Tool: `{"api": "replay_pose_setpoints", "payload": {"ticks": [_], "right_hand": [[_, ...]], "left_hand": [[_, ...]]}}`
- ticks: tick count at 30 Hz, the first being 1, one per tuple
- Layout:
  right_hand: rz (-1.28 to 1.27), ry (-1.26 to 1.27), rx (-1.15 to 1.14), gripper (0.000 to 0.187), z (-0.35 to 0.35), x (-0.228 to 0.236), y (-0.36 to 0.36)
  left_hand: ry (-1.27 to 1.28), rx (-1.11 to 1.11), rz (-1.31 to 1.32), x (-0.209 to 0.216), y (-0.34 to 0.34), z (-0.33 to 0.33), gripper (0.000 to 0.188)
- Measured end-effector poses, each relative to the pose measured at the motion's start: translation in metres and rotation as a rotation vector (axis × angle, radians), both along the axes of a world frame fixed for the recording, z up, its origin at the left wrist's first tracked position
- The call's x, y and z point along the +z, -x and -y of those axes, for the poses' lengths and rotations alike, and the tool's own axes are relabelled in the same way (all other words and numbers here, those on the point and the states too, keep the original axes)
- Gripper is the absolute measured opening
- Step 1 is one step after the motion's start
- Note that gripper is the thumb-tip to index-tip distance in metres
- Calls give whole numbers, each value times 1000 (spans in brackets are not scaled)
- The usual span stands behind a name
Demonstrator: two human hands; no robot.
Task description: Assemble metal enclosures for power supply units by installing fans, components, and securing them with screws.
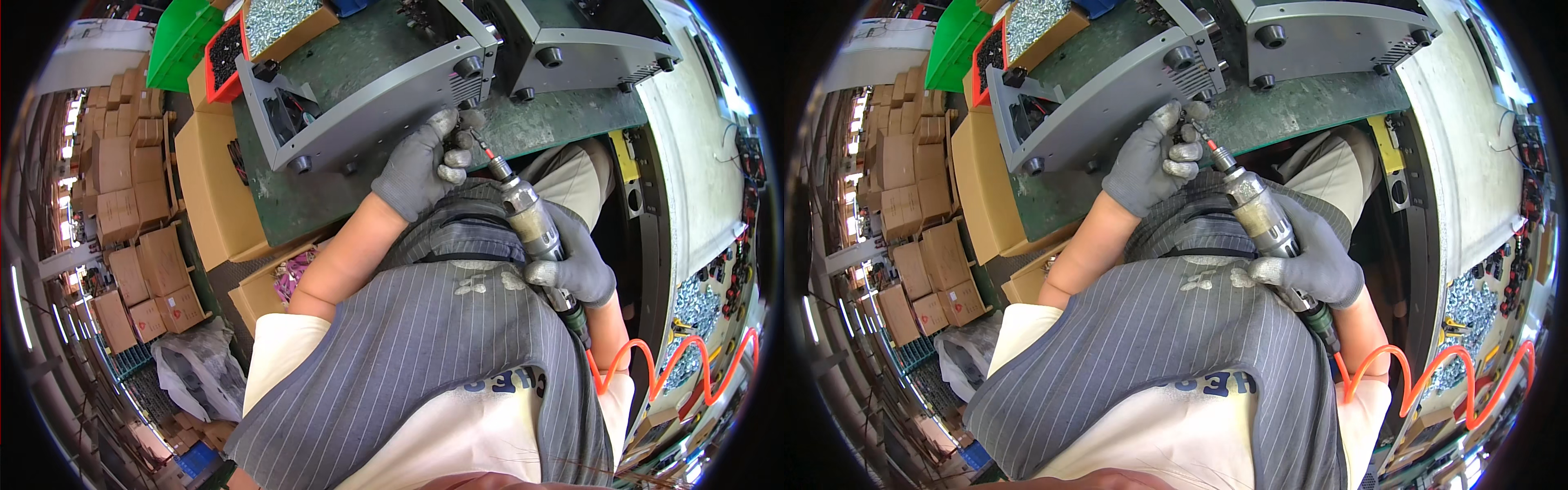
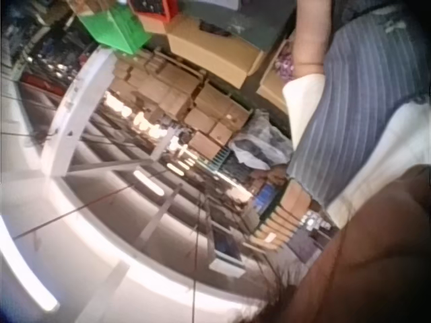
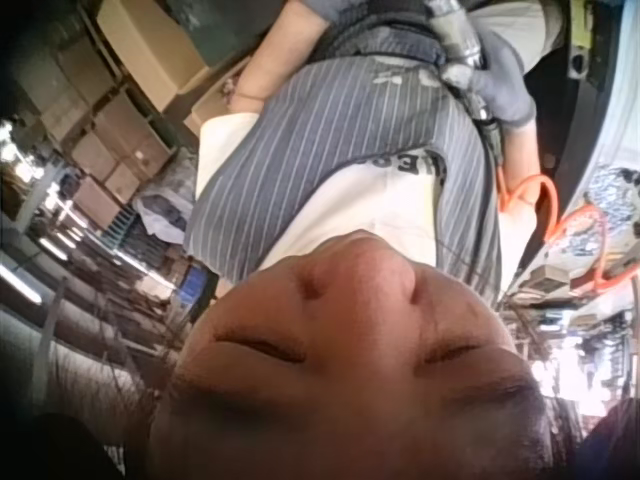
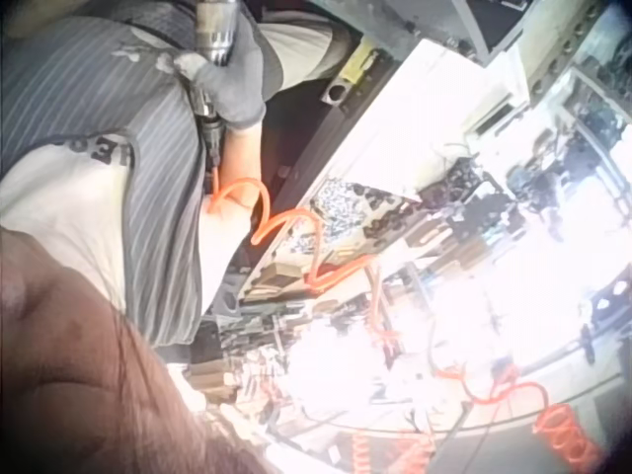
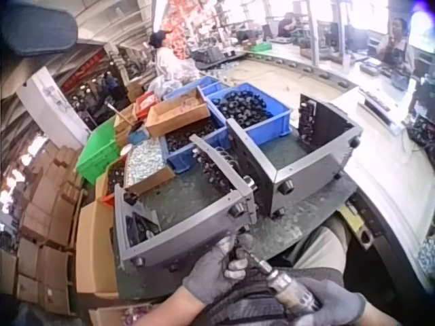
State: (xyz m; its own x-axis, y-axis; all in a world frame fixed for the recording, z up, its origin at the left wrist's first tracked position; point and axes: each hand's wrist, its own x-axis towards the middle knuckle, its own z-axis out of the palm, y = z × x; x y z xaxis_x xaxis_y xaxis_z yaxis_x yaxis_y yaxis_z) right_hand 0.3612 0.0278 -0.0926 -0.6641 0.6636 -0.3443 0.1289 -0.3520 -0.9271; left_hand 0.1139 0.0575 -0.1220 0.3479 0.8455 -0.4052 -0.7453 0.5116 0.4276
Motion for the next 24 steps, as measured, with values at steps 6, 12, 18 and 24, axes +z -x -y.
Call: {"api": "replay_pose_setpoints", "payload": {"ticks": [6, 12, 18, 24], "right_hand": [[-24, 105, 5, 78, 1, 1, 2], [-166, 159, -15, 75, 0, -6, 1], [-285, 338, -17, 78, -4, -24, -7], [-261, 249, -27, 76, -8, -29, -5]], "left_hand": [[-4, 8, -99, 2, -4, 3, 32], [-108, -21, -358, 5, -3, 2, 33], [-282, -134, -569, 10, 0, 1, 32], [-102, -373, -392, 6, 11, 3, 35]]}}
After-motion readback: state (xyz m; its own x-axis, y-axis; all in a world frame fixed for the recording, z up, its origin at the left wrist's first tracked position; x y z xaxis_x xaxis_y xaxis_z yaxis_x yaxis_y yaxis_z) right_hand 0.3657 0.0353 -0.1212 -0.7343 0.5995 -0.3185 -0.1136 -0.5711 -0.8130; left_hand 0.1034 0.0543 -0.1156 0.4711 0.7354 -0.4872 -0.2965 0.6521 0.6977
